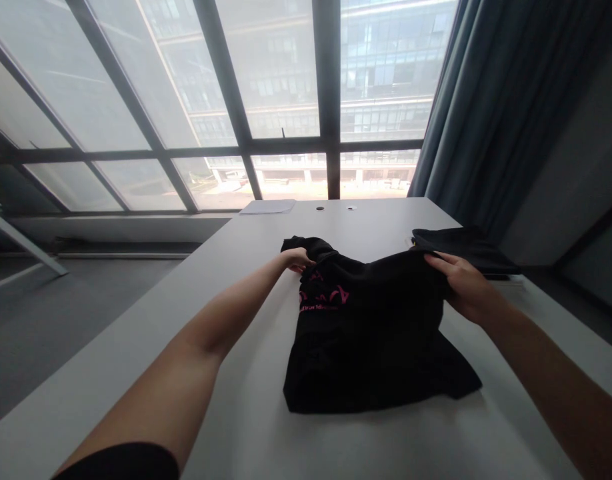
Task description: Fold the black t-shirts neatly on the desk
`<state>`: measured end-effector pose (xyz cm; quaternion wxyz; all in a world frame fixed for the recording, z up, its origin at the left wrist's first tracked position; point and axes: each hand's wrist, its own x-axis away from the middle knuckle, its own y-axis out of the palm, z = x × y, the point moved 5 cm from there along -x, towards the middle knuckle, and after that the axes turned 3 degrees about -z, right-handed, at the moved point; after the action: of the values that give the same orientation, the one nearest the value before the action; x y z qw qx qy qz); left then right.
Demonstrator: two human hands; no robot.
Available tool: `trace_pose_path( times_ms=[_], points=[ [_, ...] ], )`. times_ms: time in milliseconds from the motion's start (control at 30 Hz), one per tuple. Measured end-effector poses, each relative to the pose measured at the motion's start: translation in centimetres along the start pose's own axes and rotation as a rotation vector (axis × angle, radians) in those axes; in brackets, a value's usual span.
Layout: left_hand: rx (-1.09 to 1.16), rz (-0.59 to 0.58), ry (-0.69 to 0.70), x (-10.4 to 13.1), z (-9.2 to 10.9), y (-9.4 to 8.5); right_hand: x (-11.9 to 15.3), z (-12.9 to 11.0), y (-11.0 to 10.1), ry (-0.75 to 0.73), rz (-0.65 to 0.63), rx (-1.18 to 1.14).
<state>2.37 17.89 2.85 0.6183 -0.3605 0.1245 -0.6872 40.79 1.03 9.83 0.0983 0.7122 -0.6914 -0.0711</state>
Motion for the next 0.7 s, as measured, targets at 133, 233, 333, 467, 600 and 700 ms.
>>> trace_pose_path(
  times_ms=[133,233,333,467,600,700],
  points=[
    [-0.081,0.058,0.150,0.2,-0.2,1.1,-0.3,0.2,-0.9,0.041,0.000,0.000],
    [-0.110,0.077,0.230,1.6,-0.8,1.0,-0.3,0.7,-1.7,0.049,0.033,-0.015],
    [-0.124,-0.013,0.308,3.7,-1.5,0.7,-0.3,1.3,-2.3,0.064,0.051,-0.021],
    [-0.148,-0.095,0.467,6.3,-1.8,0.6,-0.2,1.6,-2.6,0.060,0.051,-0.037],
    [-0.014,0.018,0.301,6.7,-2.1,-0.9,0.3,1.9,-2.5,0.072,0.014,-0.033],
    [0.079,0.105,0.241,5.8,0.2,-2.8,0.5,2.0,-2.2,0.092,-0.020,0.003]
  ],
)
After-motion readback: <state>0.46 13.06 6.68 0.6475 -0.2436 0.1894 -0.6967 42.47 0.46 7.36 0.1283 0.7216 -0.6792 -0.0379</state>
